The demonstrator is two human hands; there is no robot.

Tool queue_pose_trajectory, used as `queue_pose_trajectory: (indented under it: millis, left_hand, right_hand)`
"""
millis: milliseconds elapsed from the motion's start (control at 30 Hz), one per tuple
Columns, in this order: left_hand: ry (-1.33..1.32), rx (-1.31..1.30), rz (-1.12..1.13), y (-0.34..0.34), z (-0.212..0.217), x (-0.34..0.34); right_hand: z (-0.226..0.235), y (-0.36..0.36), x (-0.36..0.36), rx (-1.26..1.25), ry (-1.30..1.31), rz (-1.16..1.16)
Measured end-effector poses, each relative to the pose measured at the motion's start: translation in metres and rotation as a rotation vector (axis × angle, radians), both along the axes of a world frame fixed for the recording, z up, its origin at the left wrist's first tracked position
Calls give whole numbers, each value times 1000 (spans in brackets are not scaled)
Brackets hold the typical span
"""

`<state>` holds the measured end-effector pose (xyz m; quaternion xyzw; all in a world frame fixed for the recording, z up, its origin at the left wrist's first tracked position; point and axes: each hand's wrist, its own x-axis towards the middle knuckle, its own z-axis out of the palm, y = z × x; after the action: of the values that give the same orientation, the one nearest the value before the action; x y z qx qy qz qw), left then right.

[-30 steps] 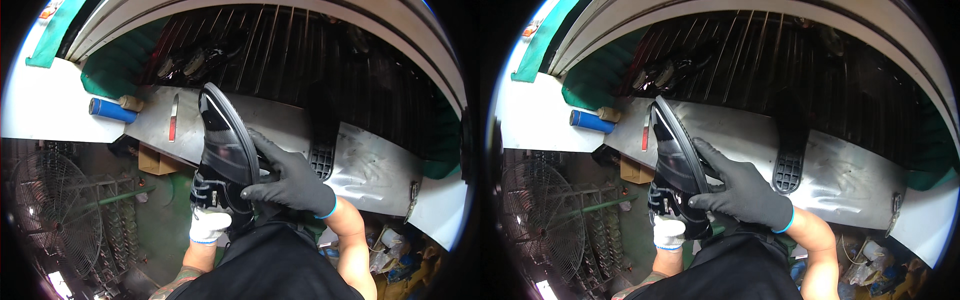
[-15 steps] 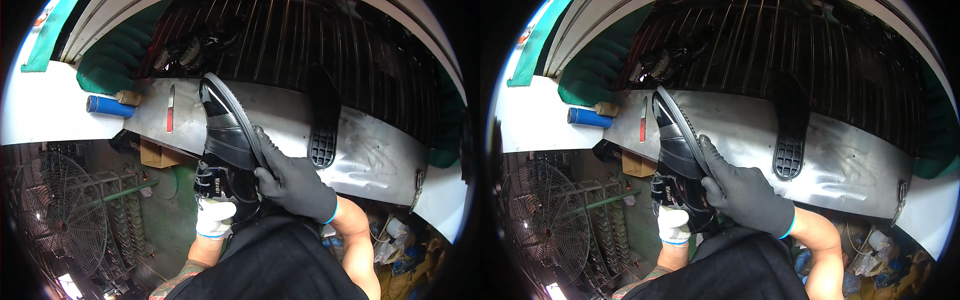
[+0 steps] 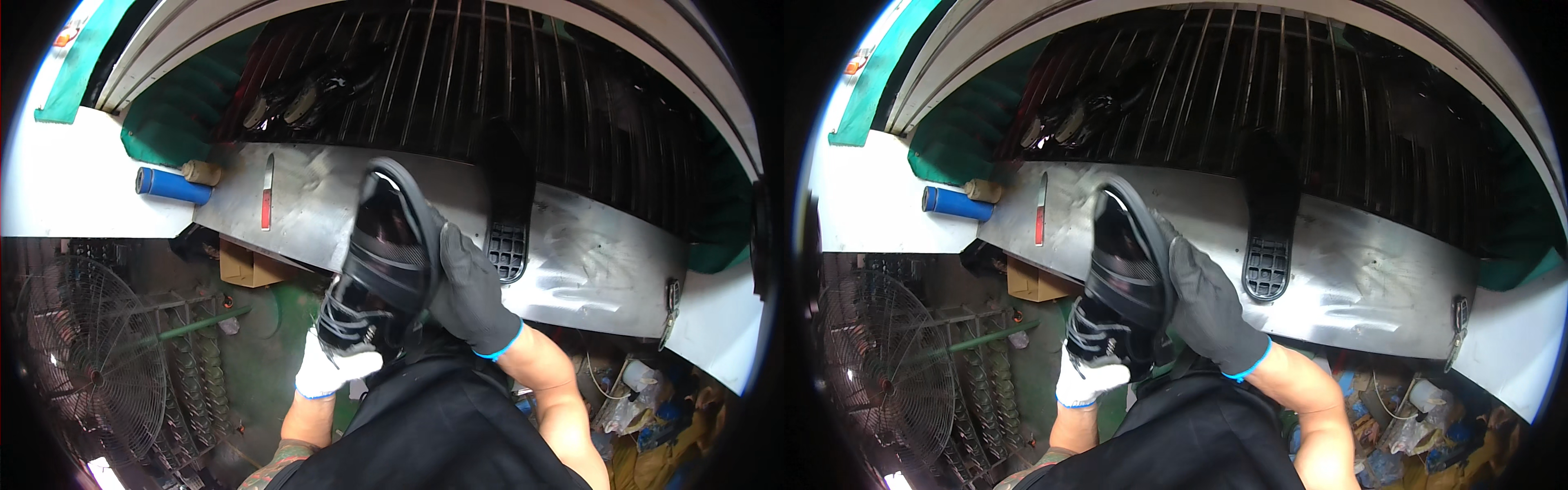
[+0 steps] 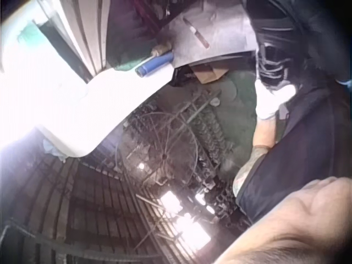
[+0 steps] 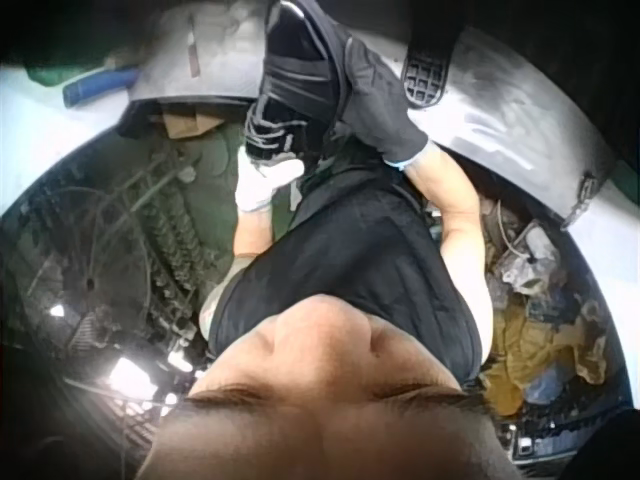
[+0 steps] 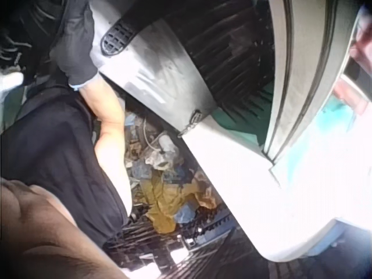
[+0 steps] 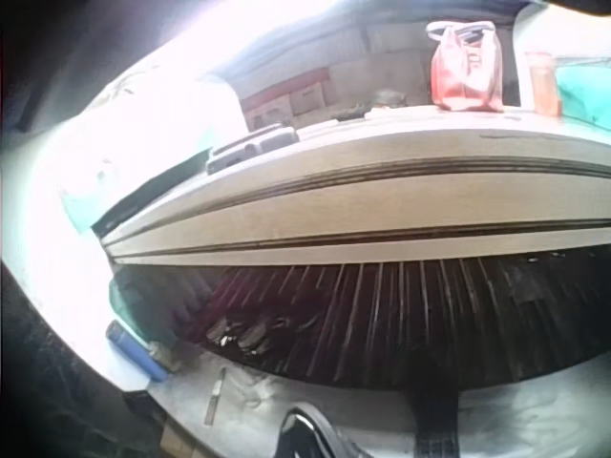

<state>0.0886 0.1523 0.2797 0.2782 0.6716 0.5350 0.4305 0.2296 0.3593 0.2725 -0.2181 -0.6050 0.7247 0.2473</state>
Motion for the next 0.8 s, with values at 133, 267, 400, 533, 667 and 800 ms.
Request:
queue_pose_trajectory:
  millis: [133, 267, 400, 533, 667, 800]
  left_hand:
    - [35, -7, 7, 14, 18, 13]
    - [484, -261, -230, 18, 41, 2]
    - [1289, 4, -97, 31, 27, 10]
    - [1669, -76, -229, 53, 34, 29]
    - [1370, -28, -223, 45, 50, 23]
    - [1377, 136, -116, 51, 54, -5]
  right_hand:
    - [-8, -2, -6, -178, 194, -119]
    - [-10, 20, 1, -118, 155, -134]
    - [-51, 18, -2, -739, 488, -28]
    - [-50, -37, -13, -734, 332, -56]
    - [-60, -7, 0, -872, 268, 98]
    - [-64, -13, 15, -819, 145, 94]
